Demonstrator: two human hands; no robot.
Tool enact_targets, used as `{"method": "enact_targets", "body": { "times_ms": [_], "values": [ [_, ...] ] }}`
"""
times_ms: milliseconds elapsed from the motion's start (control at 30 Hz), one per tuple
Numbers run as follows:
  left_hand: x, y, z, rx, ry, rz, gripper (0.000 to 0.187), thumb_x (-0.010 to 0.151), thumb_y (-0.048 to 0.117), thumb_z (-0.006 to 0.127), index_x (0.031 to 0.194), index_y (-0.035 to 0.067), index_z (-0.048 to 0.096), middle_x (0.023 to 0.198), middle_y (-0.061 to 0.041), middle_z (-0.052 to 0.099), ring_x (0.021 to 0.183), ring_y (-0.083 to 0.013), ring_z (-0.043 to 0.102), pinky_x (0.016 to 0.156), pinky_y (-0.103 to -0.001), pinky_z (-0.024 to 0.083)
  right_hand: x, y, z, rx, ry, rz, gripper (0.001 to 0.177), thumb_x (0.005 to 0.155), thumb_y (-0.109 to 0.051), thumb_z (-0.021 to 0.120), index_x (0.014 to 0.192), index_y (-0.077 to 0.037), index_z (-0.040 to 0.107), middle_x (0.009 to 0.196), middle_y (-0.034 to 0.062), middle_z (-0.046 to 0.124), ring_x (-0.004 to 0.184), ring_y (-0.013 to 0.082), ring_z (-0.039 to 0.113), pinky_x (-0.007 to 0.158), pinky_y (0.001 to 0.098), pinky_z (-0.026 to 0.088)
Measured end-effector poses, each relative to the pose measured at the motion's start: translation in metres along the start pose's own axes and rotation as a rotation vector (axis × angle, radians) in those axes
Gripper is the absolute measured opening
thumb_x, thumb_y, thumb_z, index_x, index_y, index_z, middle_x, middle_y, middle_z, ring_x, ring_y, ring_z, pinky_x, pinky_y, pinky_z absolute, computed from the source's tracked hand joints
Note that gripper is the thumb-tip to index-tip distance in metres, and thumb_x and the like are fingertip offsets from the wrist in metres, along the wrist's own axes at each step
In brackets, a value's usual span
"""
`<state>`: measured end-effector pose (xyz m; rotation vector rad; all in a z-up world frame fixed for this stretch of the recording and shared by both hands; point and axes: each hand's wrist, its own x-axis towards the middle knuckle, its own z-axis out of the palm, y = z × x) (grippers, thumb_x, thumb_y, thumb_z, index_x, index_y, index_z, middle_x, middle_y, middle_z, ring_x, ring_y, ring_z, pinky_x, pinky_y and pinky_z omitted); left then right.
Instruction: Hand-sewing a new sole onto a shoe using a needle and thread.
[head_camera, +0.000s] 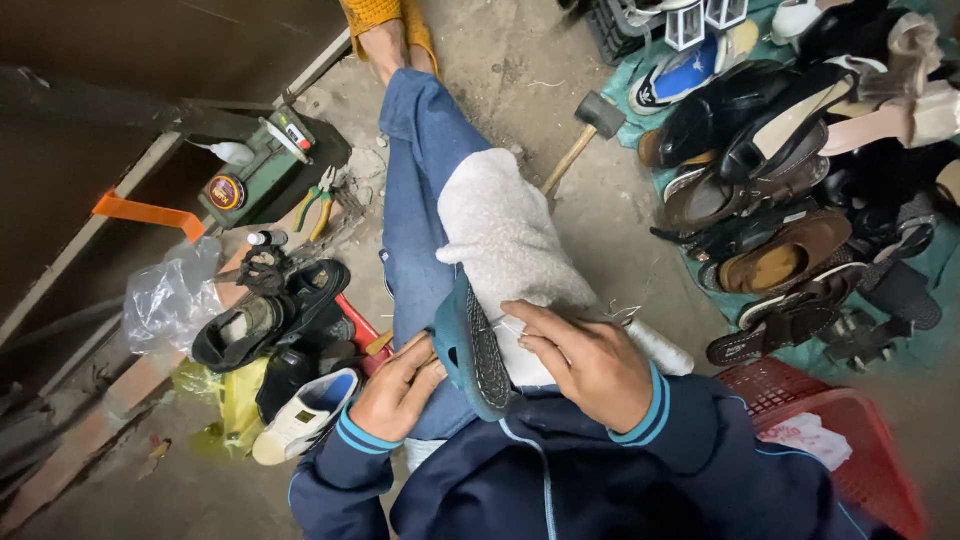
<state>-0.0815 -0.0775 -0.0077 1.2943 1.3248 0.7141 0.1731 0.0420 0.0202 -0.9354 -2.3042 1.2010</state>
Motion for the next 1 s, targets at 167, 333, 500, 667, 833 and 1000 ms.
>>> {"method": "enact_targets", "body": {
  "times_ms": [167,333,500,667,833,1000],
  "values": [
    [-0.014,-0.035,0.015,0.428,0.269,-0.229,0.032,0.092,0.04,0.066,0.075,0.016,0.053,0.061,0.001,0.045,0.056,-0.0193,0.048,0.057,-0.038,0.042,0.003,-0.008,0.01,0.037,-0.043,-0.022,0.041,0.104,-0.017,0.057,0.144,-0.011,0.057,0.085,0.005,0.075,0.063,0.0236,0.069,0.059,0.0407,0.053],
    [-0.056,-0.08,0.01,0.782,0.434,-0.533,0.058,0.071,0.075,0.075,0.057,0.021,0.056,0.05,-0.005,0.059,0.049,-0.0294,0.058,0.051,-0.046,0.042,0.002,-0.004,0.028,-0.048,0.02,-0.106,0.041,0.102,-0.013,0.063,0.143,-0.009,0.058,0.076,0.0058,0.071,0.062,0.0206,0.067,0.057,0.0413,0.054],
    [-0.099,-0.099,0.002,0.752,0.52,-0.797,0.07,0.079,0.08,0.058,0.057,0.017,0.038,0.05,-0.008,0.036,0.051,-0.0304,0.039,0.056,-0.042,0.033,0.005,0.005,0.037,-0.205,0.107,-0.2,0.023,0.097,-0.013,0.069,0.117,-0.003,0.072,0.105,0.0109,0.079,0.084,0.0257,0.075,0.075,0.0403,0.059],
    [-0.076,-0.073,0.014,0.54,0.534,-0.677,0.06,0.081,0.062,0.07,0.056,0.015,0.042,0.051,-0.007,0.035,0.056,-0.026,0.039,0.057,-0.04,0.032,-0.004,0.002,0.028,0.02,-0.03,-0.037,0.019,0.086,-0.004,0.054,0.097,-0.007,0.069,0.09,0.0052,0.074,0.081,0.0268,0.071,0.074,0.0402,0.055],
    [-0.054,-0.042,0.027,-0.033,0.514,-0.377,0.048,0.091,0.027,0.079,0.062,0.016,0.042,0.062,0.004,0.031,0.062,-0.0078,0.031,0.054,-0.029,0.027,0.005,-0.022,-0.021,0.32,-0.166,0.106,0.015,0.09,-0.011,0.053,0.086,-0.012,0.067,0.082,0.0019,0.064,0.055,0.0176,0.046,0.057,0.0332,0.039],
    [-0.035,-0.018,0.036,-0.077,0.522,-0.236,0.016,0.088,0.019,0.079,0.1,0.009,0.08,0.096,-0.002,0.082,0.089,-0.0082,0.073,0.086,-0.025,0.058,0.0,-0.042,-0.031,0.972,-0.155,0.032,0.027,0.103,-0.034,0.059,0.101,-0.007,0.06,0.11,0.0146,0.063,0.137,0.0367,0.052,0.11,0.0503,0.045]
  ]
}}
